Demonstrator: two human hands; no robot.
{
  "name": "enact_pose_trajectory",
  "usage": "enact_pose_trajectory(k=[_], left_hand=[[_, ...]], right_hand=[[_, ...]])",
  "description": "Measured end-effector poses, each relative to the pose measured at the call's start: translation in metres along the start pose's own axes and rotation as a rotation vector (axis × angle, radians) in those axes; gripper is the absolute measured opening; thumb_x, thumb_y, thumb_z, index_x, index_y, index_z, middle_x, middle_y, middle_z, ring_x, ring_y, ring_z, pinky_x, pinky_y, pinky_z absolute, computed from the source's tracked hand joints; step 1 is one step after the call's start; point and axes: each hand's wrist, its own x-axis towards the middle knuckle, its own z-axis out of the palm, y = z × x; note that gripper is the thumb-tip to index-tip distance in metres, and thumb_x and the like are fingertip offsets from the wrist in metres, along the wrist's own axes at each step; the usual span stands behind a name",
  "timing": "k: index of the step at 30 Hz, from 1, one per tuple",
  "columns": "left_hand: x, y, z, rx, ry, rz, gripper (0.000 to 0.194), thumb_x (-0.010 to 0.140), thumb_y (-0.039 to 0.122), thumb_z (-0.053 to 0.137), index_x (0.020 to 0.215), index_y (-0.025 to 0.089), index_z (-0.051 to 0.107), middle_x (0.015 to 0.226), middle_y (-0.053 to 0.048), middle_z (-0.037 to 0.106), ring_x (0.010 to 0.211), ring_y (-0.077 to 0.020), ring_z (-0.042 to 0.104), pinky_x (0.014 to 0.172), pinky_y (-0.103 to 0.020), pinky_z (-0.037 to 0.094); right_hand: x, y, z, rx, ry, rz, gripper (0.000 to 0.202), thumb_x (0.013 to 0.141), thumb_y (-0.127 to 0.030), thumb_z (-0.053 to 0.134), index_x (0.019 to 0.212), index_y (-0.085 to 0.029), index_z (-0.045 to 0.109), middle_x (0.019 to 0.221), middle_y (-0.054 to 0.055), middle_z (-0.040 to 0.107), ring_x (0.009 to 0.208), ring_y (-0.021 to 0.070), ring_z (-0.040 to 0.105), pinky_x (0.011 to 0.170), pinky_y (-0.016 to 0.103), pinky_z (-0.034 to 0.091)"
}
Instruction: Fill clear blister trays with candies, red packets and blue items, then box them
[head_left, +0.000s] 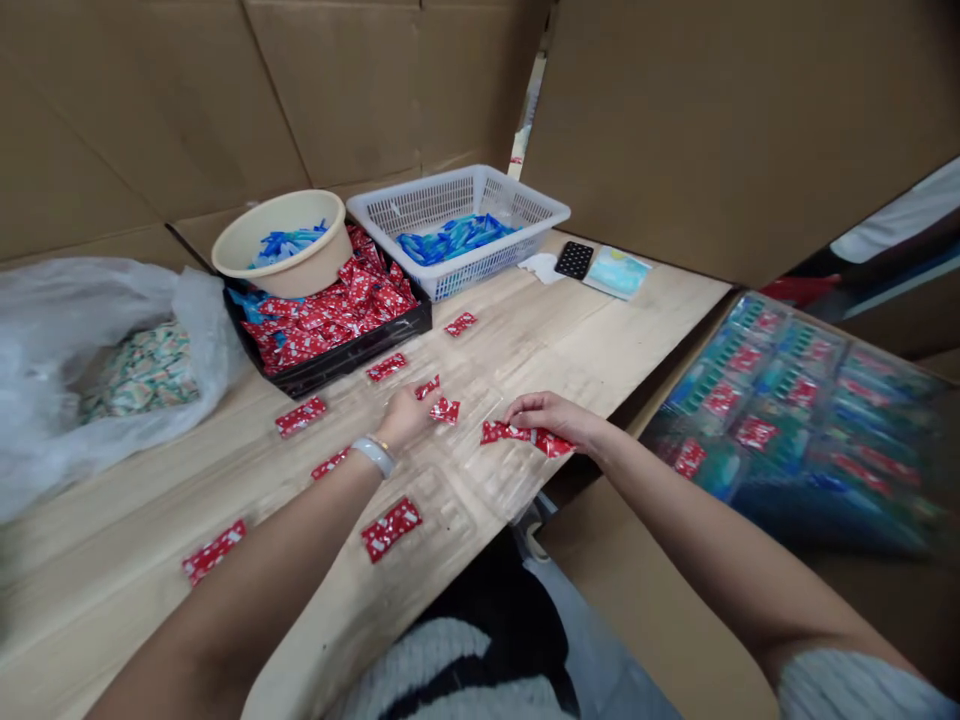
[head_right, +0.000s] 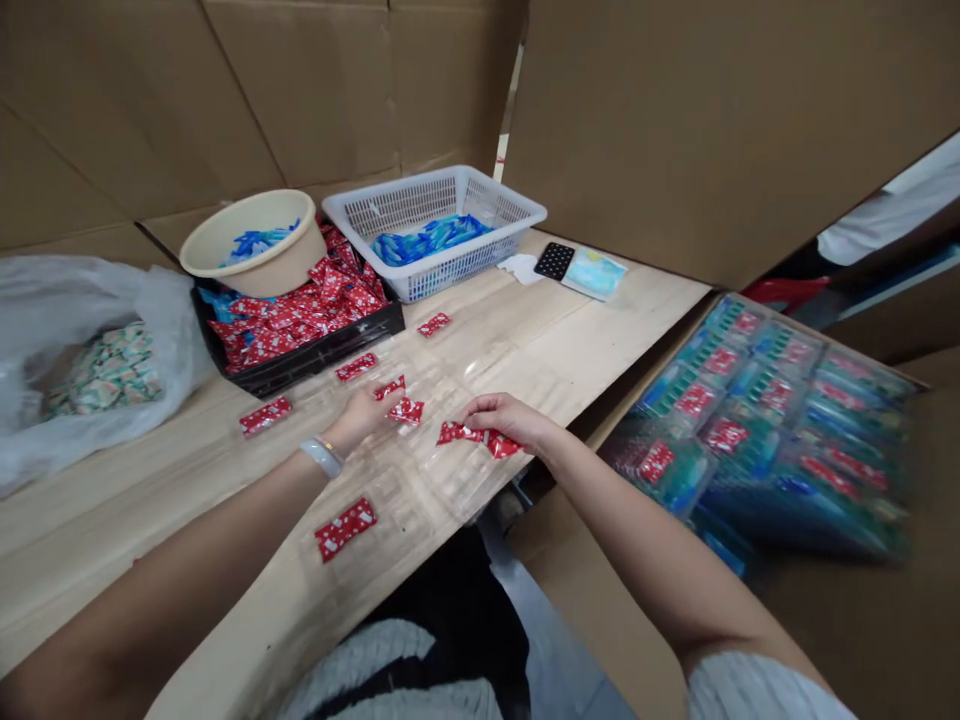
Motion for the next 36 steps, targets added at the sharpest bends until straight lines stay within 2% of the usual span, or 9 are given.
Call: enact_pose_trajectory(k=[5, 9, 12, 16, 20, 23, 26, 30, 36], left_hand=[[-0.005, 0.005, -0.013, 0.102, 0.080, 0.022, 0.027, 0.078, 0.028, 0.037, 0.074, 0.012, 0.059, 0.056, -0.002, 0.055, 0.051, -0.0135, 0.050, 0.050, -0.023, 0.037], [-0.025, 0.007, -0.030, 0.204, 0.204, 0.126, 0.026, 0.078, 0.025, 0.039, 0.084, 0.013, 0.060, 0.074, -0.006, 0.062, 0.070, -0.0176, 0.055, 0.067, -0.027, 0.040], [-0.036, 0.014, -0.028, 0.240, 0.265, 0.302, 0.028, 0.079, 0.024, 0.038, 0.092, 0.014, 0.060, 0.085, -0.006, 0.063, 0.079, -0.0187, 0.056, 0.074, -0.029, 0.041], [-0.006, 0.046, -0.002, 0.125, 0.189, 0.401, 0.023, 0.076, 0.020, 0.044, 0.088, 0.012, 0.063, 0.085, -0.006, 0.065, 0.079, -0.0180, 0.057, 0.075, -0.029, 0.043], [0.053, 0.092, 0.043, -0.022, 0.150, 0.372, 0.027, 0.071, 0.010, 0.051, 0.097, 0.012, 0.060, 0.096, -0.007, 0.064, 0.086, -0.0166, 0.058, 0.080, -0.028, 0.043], [0.076, 0.109, 0.081, -0.027, 0.092, 0.357, 0.028, 0.067, 0.007, 0.055, 0.094, 0.014, 0.061, 0.082, -0.005, 0.066, 0.074, -0.0157, 0.060, 0.072, -0.028, 0.045], [0.084, 0.108, 0.104, -0.028, 0.062, 0.337, 0.029, 0.067, 0.008, 0.054, 0.095, 0.015, 0.060, 0.076, -0.005, 0.066, 0.067, -0.0151, 0.059, 0.066, -0.027, 0.046], [0.103, 0.101, 0.096, -0.110, 0.234, 0.326, 0.032, 0.075, 0.013, 0.047, 0.106, 0.014, 0.053, 0.087, -0.006, 0.063, 0.072, -0.0134, 0.057, 0.066, -0.024, 0.045], [0.124, 0.089, 0.076, -0.056, 0.174, 0.331, 0.032, 0.072, 0.013, 0.049, 0.103, 0.014, 0.054, 0.068, -0.001, 0.059, 0.054, -0.0101, 0.051, 0.052, -0.020, 0.041]], right_hand=[[0.010, -0.001, -0.004, -0.640, -0.206, -0.077, 0.013, 0.059, -0.014, 0.060, 0.073, -0.017, 0.061, 0.061, -0.002, 0.059, 0.051, 0.0080, 0.049, 0.049, 0.019, 0.037], [0.021, -0.005, 0.015, -1.281, -0.134, -0.177, 0.010, 0.057, -0.013, 0.063, 0.065, -0.018, 0.061, 0.064, 0.002, 0.060, 0.061, 0.0139, 0.055, 0.051, 0.021, 0.036], [0.023, -0.005, 0.028, -1.478, -0.039, -0.176, 0.013, 0.059, -0.020, 0.065, 0.070, -0.018, 0.061, 0.072, 0.005, 0.062, 0.069, 0.0176, 0.059, 0.053, 0.021, 0.036], [0.012, -0.012, 0.004, -1.346, 0.250, -0.266, 0.018, 0.069, -0.036, 0.059, 0.075, -0.018, 0.059, 0.074, 0.005, 0.063, 0.070, 0.0163, 0.058, 0.055, 0.021, 0.036], [-0.012, -0.019, -0.074, -0.829, 0.808, -0.340, 0.031, 0.077, -0.044, 0.046, 0.069, -0.016, 0.058, 0.058, 0.002, 0.056, 0.057, 0.0129, 0.052, 0.053, 0.022, 0.036], [-0.029, -0.012, -0.129, -0.499, 1.033, -0.340, 0.033, 0.074, -0.045, 0.046, 0.071, -0.014, 0.058, 0.055, -0.001, 0.050, 0.049, 0.0105, 0.045, 0.049, 0.023, 0.035], [-0.037, 0.000, -0.154, -0.259, 0.991, -0.274, 0.034, 0.070, -0.044, 0.047, 0.082, -0.014, 0.057, 0.051, -0.005, 0.043, 0.042, 0.0081, 0.038, 0.043, 0.022, 0.031], [-0.024, 0.009, -0.149, -0.199, 0.890, -0.294, 0.031, 0.068, -0.038, 0.049, 0.088, -0.014, 0.056, 0.058, -0.003, 0.049, 0.047, 0.0089, 0.044, 0.046, 0.022, 0.035], [0.016, 0.009, -0.113, -0.991, 0.743, -0.312, 0.022, 0.077, -0.023, 0.047, 0.094, -0.016, 0.059, 0.088, 0.008, 0.060, 0.083, 0.0197, 0.052, 0.075, 0.034, 0.040]])
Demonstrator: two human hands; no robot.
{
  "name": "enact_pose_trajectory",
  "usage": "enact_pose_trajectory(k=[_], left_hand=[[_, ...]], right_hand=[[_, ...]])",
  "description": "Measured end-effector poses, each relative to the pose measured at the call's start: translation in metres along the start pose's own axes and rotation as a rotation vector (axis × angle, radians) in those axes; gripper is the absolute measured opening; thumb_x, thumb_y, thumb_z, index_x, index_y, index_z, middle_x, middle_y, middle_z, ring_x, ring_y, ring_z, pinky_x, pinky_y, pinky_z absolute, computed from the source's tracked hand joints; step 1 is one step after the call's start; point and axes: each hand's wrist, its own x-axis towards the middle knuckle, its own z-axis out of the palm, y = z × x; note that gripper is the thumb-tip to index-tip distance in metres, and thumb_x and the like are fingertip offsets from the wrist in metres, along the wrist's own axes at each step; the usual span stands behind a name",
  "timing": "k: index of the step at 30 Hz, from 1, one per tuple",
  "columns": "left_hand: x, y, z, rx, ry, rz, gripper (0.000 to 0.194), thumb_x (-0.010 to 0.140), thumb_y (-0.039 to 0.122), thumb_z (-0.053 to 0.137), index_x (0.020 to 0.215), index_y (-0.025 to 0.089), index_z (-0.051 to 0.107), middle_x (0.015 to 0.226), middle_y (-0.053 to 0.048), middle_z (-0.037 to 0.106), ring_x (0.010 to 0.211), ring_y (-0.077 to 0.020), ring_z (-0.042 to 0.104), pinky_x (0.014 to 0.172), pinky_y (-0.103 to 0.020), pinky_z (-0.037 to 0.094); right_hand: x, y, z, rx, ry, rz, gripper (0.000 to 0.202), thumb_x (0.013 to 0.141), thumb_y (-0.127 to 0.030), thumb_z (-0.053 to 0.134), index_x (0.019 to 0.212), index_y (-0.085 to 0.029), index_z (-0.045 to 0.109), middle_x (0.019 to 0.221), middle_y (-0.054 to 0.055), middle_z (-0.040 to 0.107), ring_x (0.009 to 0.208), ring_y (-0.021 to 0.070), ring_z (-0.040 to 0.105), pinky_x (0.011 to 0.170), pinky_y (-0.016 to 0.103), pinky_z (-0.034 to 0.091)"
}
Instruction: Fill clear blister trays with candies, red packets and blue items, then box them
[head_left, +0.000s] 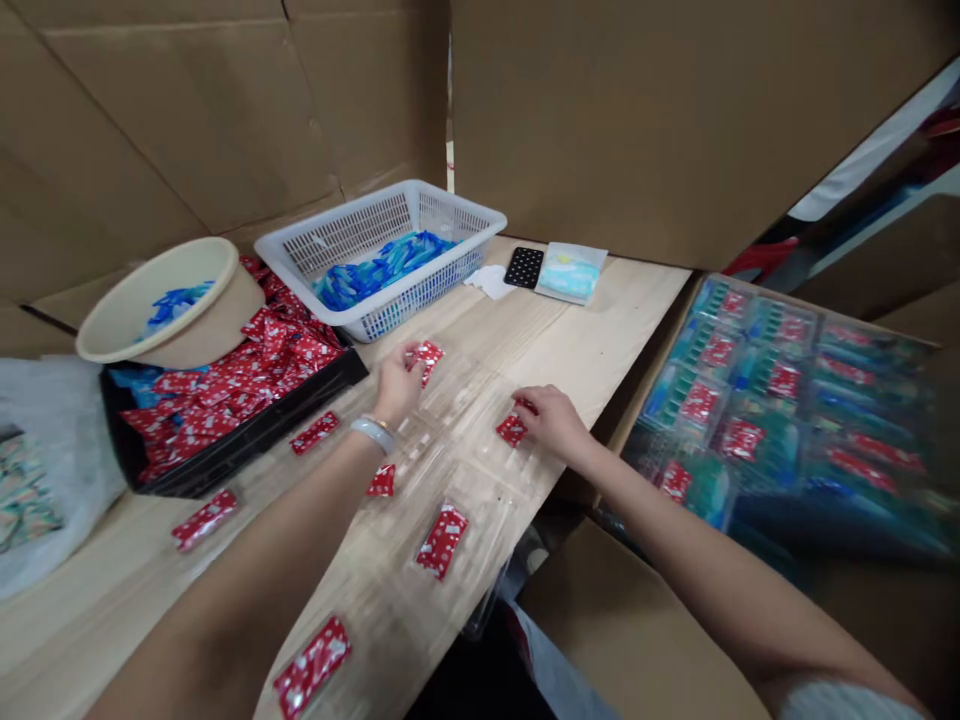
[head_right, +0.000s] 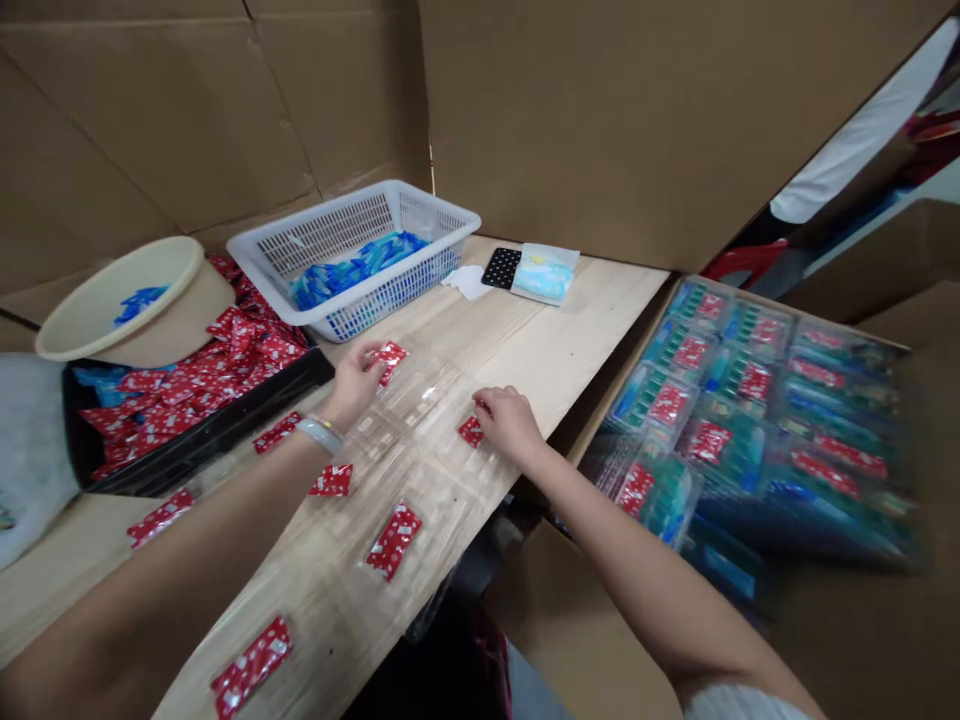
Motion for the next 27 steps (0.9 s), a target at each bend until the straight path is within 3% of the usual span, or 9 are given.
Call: enact_pose_trajectory(k=[4, 7, 9, 11, 13, 16, 19, 22, 27], left_hand=[[-0.022, -0.006, 0.018, 0.200, -0.142, 0.146, 0.025, 0.073, 0.013, 0.049, 0.096, 0.017, 0.057, 0.076, -0.003, 0.060, 0.070, -0.0146, 0.055, 0.066, -0.027, 0.043], [-0.035, -0.004, 0.030, 0.299, -0.163, 0.182, 0.010, 0.072, 0.017, 0.053, 0.075, 0.016, 0.063, 0.084, -0.008, 0.059, 0.089, -0.0220, 0.051, 0.081, -0.037, 0.039], [-0.038, 0.000, 0.024, 0.380, -0.141, 0.243, 0.012, 0.074, 0.020, 0.052, 0.072, 0.016, 0.063, 0.095, -0.010, 0.056, 0.098, -0.0248, 0.047, 0.086, -0.041, 0.035], [-0.043, 0.001, -0.001, 0.419, -0.133, 0.330, 0.017, 0.078, 0.020, 0.047, 0.080, 0.016, 0.064, 0.101, -0.009, 0.055, 0.098, -0.0222, 0.047, 0.086, -0.039, 0.037], [-0.057, -0.003, -0.040, 0.410, -0.184, 0.395, 0.021, 0.081, 0.020, 0.042, 0.086, 0.016, 0.062, 0.093, -0.007, 0.058, 0.089, -0.0172, 0.052, 0.081, -0.033, 0.041], [-0.101, -0.017, -0.102, 0.417, -0.351, 0.483, 0.021, 0.081, 0.021, 0.042, 0.089, 0.016, 0.061, 0.087, -0.006, 0.060, 0.084, -0.0147, 0.054, 0.078, -0.028, 0.043], [-0.149, -0.032, -0.131, 0.540, -0.529, 0.582, 0.027, 0.081, 0.020, 0.043, 0.104, 0.019, 0.056, 0.112, -0.008, 0.054, 0.104, -0.0180, 0.048, 0.091, -0.033, 0.037], [-0.175, -0.036, -0.123, 0.707, -0.529, 0.541, 0.039, 0.081, 0.022, 0.042, 0.119, 0.020, 0.046, 0.128, -0.010, 0.042, 0.116, -0.0228, 0.038, 0.097, -0.040, 0.030], [-0.169, -0.022, -0.091, 0.810, -0.481, 0.372, 0.041, 0.077, 0.024, 0.045, 0.117, 0.014, 0.046, 0.121, -0.015, 0.044, 0.109, -0.0259, 0.041, 0.092, -0.040, 0.033]], right_hand=[[-0.012, -0.007, 0.010, -0.360, 0.115, -0.134, 0.039, 0.080, -0.036, 0.048, 0.113, -0.015, 0.051, 0.106, 0.013, 0.054, 0.096, 0.0252, 0.046, 0.079, 0.037, 0.037], [-0.029, -0.004, 0.010, -0.392, 0.003, -0.289, 0.038, 0.082, -0.042, 0.043, 0.108, -0.016, 0.055, 0.104, 0.011, 0.057, 0.097, 0.0241, 0.046, 0.081, 0.037, 0.036], [-0.043, -0.006, 0.011, -0.383, -0.025, -0.350, 0.040, 0.082, -0.043, 0.043, 0.109, -0.016, 0.055, 0.109, 0.011, 0.056, 0.100, 0.0251, 0.045, 0.084, 0.039, 0.034], [-0.060, -0.015, 0.013, -0.342, 0.015, -0.380, 0.042, 0.083, -0.042, 0.042, 0.112, -0.013, 0.054, 0.112, 0.013, 0.054, 0.103, 0.0259, 0.044, 0.087, 0.040, 0.033], [-0.081, -0.030, 0.017, -0.257, -0.022, -0.497, 0.041, 0.083, -0.040, 0.041, 0.112, -0.013, 0.053, 0.113, 0.013, 0.054, 0.105, 0.0247, 0.044, 0.089, 0.040, 0.033], [-0.114, -0.052, 0.032, -0.150, -0.211, -0.766, 0.044, 0.083, -0.045, 0.040, 0.115, -0.018, 0.052, 0.119, 0.009, 0.052, 0.111, 0.0233, 0.041, 0.094, 0.040, 0.030], [-0.135, -0.063, 0.052, -0.159, -0.291, -0.833, 0.052, 0.082, -0.051, 0.038, 0.121, -0.018, 0.047, 0.123, 0.007, 0.050, 0.116, 0.0252, 0.037, 0.098, 0.044, 0.024], [-0.142, -0.067, 0.064, -0.195, -0.313, -0.794, 0.053, 0.083, -0.049, 0.037, 0.125, -0.018, 0.043, 0.126, 0.007, 0.048, 0.118, 0.0261, 0.035, 0.100, 0.046, 0.020], [-0.147, -0.078, 0.068, -0.219, -0.309, -0.750, 0.051, 0.082, -0.046, 0.040, 0.127, -0.021, 0.040, 0.127, 0.007, 0.047, 0.119, 0.0256, 0.034, 0.099, 0.047, 0.022]])
